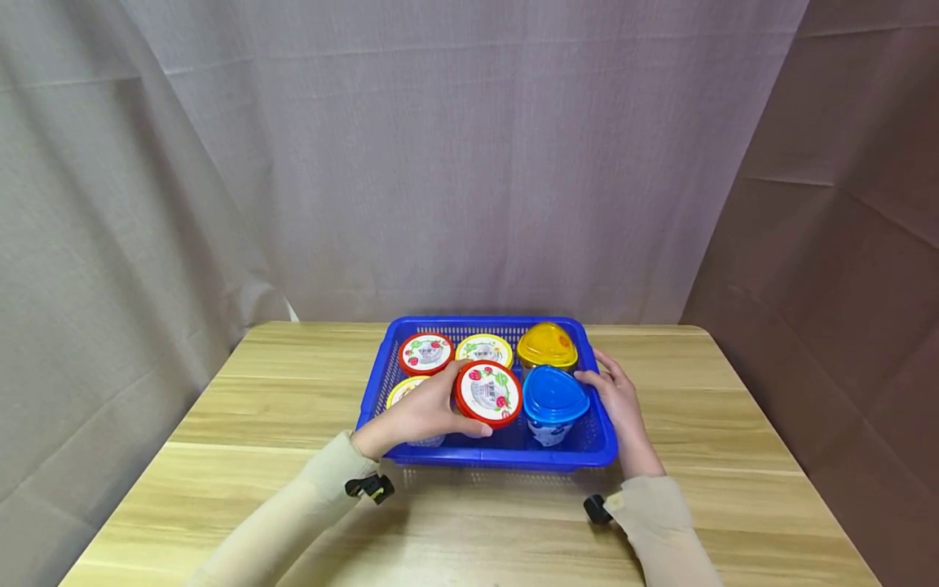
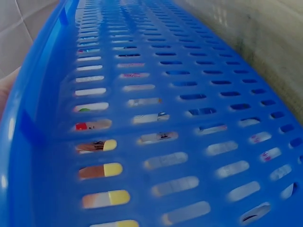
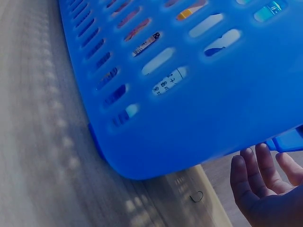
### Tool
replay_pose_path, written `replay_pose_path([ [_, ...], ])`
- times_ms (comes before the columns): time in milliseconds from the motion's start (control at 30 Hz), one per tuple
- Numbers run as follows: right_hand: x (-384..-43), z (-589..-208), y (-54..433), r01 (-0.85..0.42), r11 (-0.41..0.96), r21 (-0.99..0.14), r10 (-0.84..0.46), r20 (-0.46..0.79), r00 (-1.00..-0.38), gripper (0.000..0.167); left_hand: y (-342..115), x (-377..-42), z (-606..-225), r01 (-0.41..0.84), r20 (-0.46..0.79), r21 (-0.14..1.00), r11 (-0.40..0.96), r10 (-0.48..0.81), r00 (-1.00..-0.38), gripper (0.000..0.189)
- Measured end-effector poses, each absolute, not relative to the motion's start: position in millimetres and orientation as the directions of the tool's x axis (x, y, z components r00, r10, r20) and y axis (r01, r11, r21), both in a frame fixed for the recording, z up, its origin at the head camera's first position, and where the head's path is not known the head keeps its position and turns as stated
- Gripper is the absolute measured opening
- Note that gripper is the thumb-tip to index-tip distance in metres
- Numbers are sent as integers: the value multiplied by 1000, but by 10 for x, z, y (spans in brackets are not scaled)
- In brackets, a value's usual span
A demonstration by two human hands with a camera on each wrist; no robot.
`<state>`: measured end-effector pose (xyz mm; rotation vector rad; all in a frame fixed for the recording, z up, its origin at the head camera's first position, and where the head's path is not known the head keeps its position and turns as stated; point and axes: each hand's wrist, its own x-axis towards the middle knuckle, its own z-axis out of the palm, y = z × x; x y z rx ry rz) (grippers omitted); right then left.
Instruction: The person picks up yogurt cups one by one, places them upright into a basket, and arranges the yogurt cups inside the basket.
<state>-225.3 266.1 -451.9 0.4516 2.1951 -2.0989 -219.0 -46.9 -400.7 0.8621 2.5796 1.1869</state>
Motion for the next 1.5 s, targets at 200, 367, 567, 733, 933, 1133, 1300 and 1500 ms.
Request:
replay_pose_path([
  [200,-2232,-4506,2651,241,68,-968,171,-226,-959,78,-456,-2203,-3978,487,91,675,555,592,-801,93],
  [367,-2229,-4510,2642,238,60,-969,168,-226,-960,78,-446,-2222,-3957,510,92,647,567,606,-790,90],
  [567,-2230,-4510,2643,241,50,-969,170,-230,-958,78,-445,-2236,-3988,493,61,642,587,602,-796,92],
  [733,-2234,-4510,2656,240,52,-969,170,-228,-959,78,-449,-2255,-4006,503,71,638,582,606,-792,90],
  [933,-2236,-4519,2663,241,63,-968,177,-227,-958,79,-439,-2292,-4061,545,69,595,591,638,-767,91],
  [1133,-2235,-4521,2660,244,51,-969,172,-232,-957,78,-419,-2291,-4071,574,63,548,609,654,-754,93],
  [1300,-2233,-4525,2655,244,36,-969,174,-234,-956,79,-414,-2272,-4057,590,64,522,616,661,-747,91],
  [1500,-2248,-4538,2659,244,51,-968,179,-232,-956,78,-418,-2257,-4052,595,66,514,618,663,-746,91],
])
